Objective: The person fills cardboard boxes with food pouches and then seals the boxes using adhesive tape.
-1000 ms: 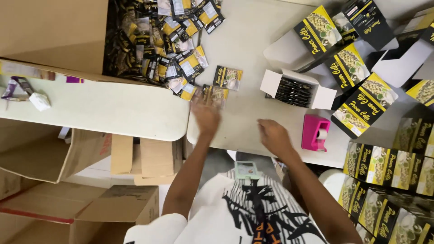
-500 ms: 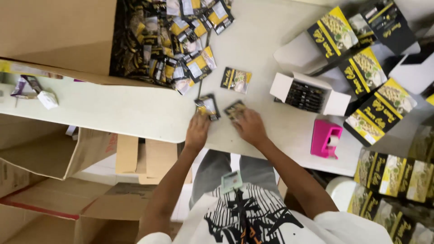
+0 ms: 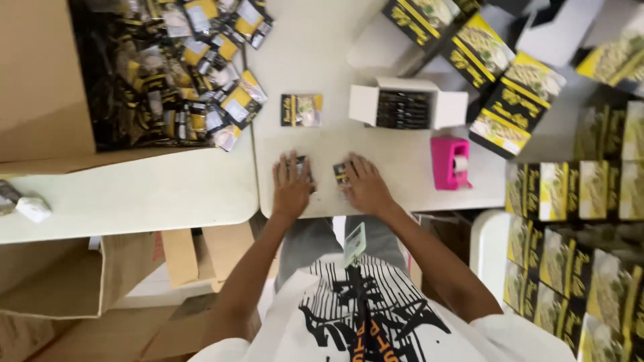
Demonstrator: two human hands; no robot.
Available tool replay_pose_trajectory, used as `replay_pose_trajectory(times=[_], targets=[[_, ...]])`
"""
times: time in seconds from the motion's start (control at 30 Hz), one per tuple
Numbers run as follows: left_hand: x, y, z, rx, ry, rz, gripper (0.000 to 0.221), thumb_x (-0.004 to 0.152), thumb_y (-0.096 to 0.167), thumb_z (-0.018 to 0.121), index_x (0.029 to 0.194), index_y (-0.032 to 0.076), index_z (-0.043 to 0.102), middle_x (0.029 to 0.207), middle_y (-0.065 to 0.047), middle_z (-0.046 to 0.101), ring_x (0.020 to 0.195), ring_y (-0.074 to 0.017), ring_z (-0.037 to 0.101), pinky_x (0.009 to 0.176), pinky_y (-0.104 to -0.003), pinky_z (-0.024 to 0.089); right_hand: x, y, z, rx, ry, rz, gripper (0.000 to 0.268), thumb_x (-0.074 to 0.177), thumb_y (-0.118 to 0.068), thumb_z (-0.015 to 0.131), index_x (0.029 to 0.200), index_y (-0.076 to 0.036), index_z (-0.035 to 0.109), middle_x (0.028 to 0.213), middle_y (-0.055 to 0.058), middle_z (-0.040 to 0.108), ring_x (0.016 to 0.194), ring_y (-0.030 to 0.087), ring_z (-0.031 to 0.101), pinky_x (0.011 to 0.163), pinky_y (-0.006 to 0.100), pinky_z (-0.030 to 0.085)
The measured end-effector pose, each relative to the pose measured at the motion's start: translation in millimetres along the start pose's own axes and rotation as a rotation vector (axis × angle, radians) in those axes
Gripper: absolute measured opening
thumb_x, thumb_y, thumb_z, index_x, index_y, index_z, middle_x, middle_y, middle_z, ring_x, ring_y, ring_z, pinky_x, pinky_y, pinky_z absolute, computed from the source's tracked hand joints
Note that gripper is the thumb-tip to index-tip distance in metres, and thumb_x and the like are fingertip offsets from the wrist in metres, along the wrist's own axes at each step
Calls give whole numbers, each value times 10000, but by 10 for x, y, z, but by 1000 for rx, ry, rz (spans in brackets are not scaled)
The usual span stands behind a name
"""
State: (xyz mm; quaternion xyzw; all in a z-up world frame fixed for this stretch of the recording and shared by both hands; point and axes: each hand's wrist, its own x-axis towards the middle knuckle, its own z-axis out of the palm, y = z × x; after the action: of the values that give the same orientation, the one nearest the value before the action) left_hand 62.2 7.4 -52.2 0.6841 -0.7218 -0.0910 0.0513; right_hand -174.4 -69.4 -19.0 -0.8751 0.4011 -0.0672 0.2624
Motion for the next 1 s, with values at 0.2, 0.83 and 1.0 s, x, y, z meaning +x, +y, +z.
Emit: replay_pose_trajectory(times=[0.2, 0.83, 1.0], targets=[[-169, -298, 5, -396, -133, -272, 1022, 692, 277, 903, 1552, 39, 405, 1441, -238, 463, 1340, -426, 432, 1114, -495, 395, 59, 2, -336, 199, -119, 364, 704, 616, -188, 891, 1218, -13, 570, 1226, 201, 579, 1180, 421, 486, 964, 523, 429], [2218, 1465, -1482, -1172, 128, 100, 100, 893, -24, 745, 989, -38, 723, 1016, -132, 790, 951, -172, 733, 893, -295, 556, -892, 822, -1338, 687, -103, 633, 246, 991, -140, 616, 1182, -47, 741, 844, 158, 759, 755, 176, 591, 728, 361, 514], [2573, 1551, -1117, -1160, 30, 106, 81, 904, -29, 731, 960, -49, 676, 1055, -134, 792, 999, -192, 754, 917, -305, 558, -913, 974, -1509, 697, -13, 573, 259, 969, -144, 640, 1189, -37, 726, 842, 107, 754, 728, 131, 618, 703, 314, 517]])
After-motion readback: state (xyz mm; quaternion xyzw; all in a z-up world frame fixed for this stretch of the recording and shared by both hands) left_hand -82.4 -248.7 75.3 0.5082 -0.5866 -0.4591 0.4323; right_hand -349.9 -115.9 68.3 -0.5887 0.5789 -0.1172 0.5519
